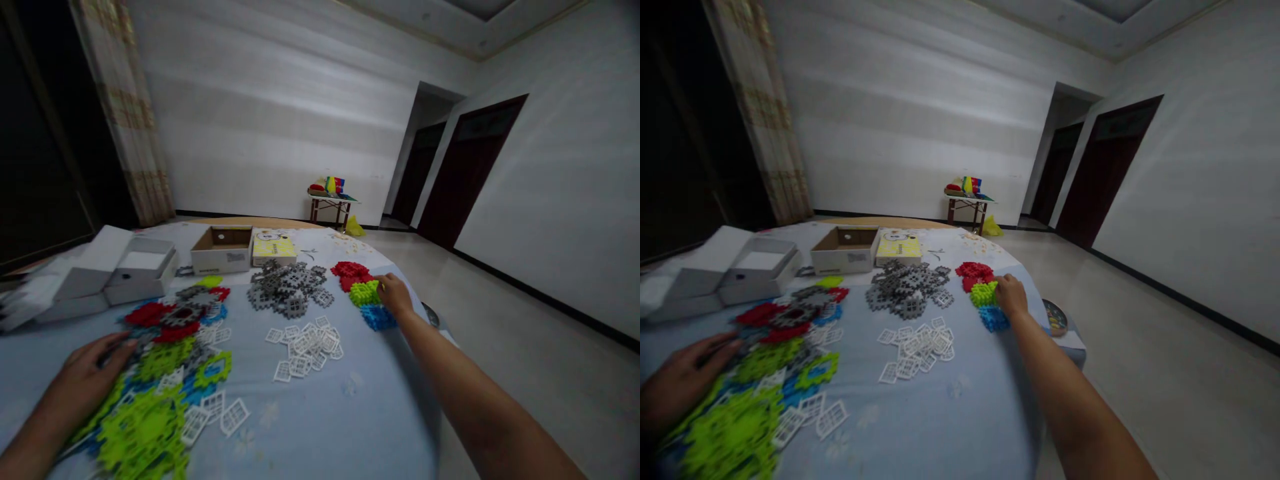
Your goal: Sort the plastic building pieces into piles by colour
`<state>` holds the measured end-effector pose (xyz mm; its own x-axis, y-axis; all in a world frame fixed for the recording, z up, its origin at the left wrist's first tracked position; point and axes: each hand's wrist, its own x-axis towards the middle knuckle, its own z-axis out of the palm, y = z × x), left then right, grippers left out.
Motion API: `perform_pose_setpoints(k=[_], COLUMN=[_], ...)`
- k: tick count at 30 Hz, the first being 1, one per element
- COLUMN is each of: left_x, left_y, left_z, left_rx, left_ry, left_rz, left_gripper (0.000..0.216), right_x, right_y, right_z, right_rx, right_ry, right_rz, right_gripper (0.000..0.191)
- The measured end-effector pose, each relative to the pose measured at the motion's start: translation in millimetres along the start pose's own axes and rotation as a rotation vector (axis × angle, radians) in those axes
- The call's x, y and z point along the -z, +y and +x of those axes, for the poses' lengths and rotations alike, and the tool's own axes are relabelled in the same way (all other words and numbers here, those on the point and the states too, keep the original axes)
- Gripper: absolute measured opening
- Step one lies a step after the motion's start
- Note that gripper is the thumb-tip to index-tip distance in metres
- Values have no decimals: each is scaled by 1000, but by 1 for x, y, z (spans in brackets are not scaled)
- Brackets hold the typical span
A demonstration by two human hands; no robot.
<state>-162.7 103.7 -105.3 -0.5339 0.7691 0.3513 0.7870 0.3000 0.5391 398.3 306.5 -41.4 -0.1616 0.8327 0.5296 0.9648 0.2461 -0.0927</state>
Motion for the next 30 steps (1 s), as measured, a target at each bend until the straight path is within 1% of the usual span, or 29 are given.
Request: perform_pose_setpoints(k=[2, 5, 7, 10, 13, 16, 19, 21, 23, 26, 28, 30], left_x=[8, 16, 18, 20, 20, 18, 17, 17, 17, 16, 15, 15], left_y=[15, 32, 38, 41, 40, 38, 36, 36, 36, 36, 36, 36], left_z=[-8, -17, -20, -23, -23, -23, -23, -23, -22, -22, -22, -22], left_rx=[-8, 25, 40, 51, 52, 45, 32, 29, 27, 26, 28, 31], left_ry=[-42, -30, -30, -33, -25, -16, -7, -1, 1, 7, 11, 11], left_rz=[-63, -105, -111, -130, -142, -147, -154, -160, -166, -174, -178, -181], left_gripper=[55, 55, 56, 57, 59, 60, 60, 60, 60, 59, 58, 57], right_x=[-4, -10, -12, -9, -2, 5, 9, 11, 12, 14, 12, 8], right_y=[-24, -75, -115, -173, -222, -254, -269, -272, -271, -268, -265, -262], right_z=[-1, -10, -22, -44, -63, -72, -75, -75, -74, -70, -66, -63], right_rx=[81, 221, 315, 495, 671, 848, 948, 954, 912, 745, 602, 473], right_ry=[11, -32, -114, -267, -403, -465, -481, -478, -467, -464, -506, -562], right_rz=[103, 309, 445, 611, 717, 719, 646, 626, 656, 751, 780, 742], right_gripper=[30, 27, 27, 26, 28, 36, 32, 25, 22, 24, 27, 31])
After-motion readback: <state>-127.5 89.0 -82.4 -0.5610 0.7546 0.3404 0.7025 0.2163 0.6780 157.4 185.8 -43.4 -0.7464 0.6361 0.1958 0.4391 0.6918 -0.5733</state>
